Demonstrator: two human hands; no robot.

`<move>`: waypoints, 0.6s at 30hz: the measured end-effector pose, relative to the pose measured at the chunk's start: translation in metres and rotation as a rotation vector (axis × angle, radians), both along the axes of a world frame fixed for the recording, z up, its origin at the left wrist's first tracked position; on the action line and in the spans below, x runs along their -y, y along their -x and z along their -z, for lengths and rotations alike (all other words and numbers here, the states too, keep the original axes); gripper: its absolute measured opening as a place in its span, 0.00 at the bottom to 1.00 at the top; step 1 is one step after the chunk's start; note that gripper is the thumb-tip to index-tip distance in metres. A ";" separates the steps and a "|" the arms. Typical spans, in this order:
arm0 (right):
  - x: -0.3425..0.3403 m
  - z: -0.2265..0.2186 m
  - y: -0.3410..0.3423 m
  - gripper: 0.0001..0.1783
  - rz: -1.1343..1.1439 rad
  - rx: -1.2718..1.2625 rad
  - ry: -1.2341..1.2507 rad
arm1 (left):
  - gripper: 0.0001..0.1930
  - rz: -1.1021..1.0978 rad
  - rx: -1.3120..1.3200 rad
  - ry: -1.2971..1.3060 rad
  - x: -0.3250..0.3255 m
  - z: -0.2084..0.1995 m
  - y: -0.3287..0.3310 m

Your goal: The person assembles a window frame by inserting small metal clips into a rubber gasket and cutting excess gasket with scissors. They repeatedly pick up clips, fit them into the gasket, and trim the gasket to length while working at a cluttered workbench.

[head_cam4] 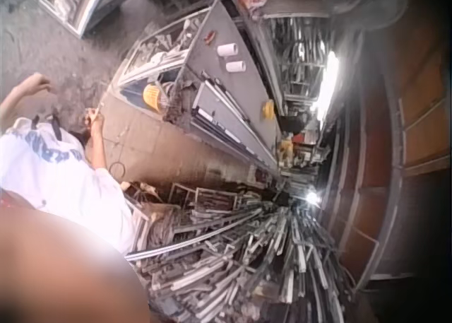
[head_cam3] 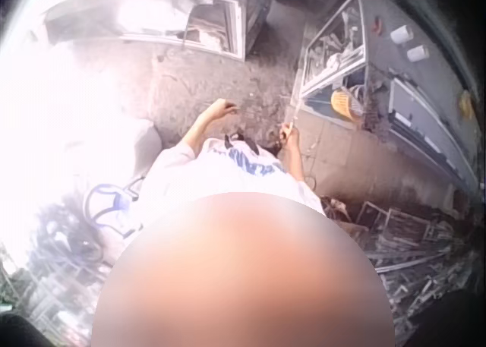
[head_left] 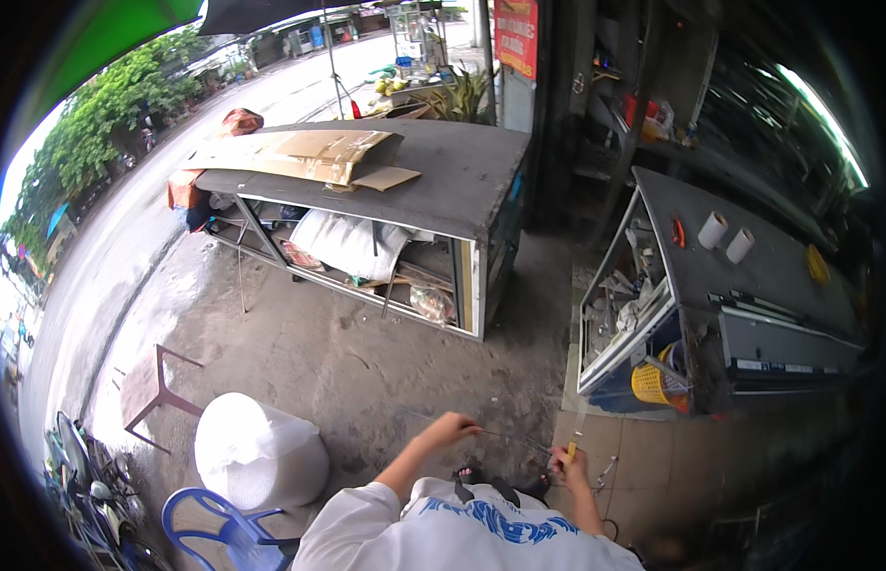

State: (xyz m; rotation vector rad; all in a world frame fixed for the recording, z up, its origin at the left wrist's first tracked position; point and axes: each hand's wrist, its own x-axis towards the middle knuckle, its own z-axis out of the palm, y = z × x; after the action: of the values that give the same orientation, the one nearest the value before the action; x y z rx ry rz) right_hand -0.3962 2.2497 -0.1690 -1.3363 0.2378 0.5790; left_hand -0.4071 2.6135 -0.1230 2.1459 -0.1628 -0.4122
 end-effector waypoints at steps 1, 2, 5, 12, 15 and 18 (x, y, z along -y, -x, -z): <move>0.027 0.015 0.001 0.11 0.127 -0.013 0.115 | 0.15 -0.055 0.001 -0.064 -0.029 0.004 0.007; 0.055 0.033 -0.001 0.09 0.315 -0.050 0.162 | 0.14 -0.126 0.007 -0.123 -0.063 0.007 0.017; 0.174 0.071 0.001 0.07 0.542 -0.024 0.380 | 0.14 -0.283 -0.025 -0.240 -0.158 0.009 0.052; 0.340 0.068 0.052 0.11 0.793 0.031 0.979 | 0.13 -0.595 0.066 -0.526 -0.272 -0.031 0.096; 0.325 0.065 0.056 0.16 0.576 0.252 1.219 | 0.13 -0.724 0.171 -0.361 -0.247 -0.032 0.082; 0.258 0.058 0.032 0.15 0.314 0.492 1.213 | 0.13 -0.643 0.143 -0.238 -0.182 -0.022 0.046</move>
State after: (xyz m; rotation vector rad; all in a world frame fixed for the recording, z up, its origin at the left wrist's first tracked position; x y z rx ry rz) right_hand -0.4285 1.9915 -0.2269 -2.4863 0.4058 -0.2676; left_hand -0.4533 2.7954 -0.1008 2.3121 0.5110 0.1026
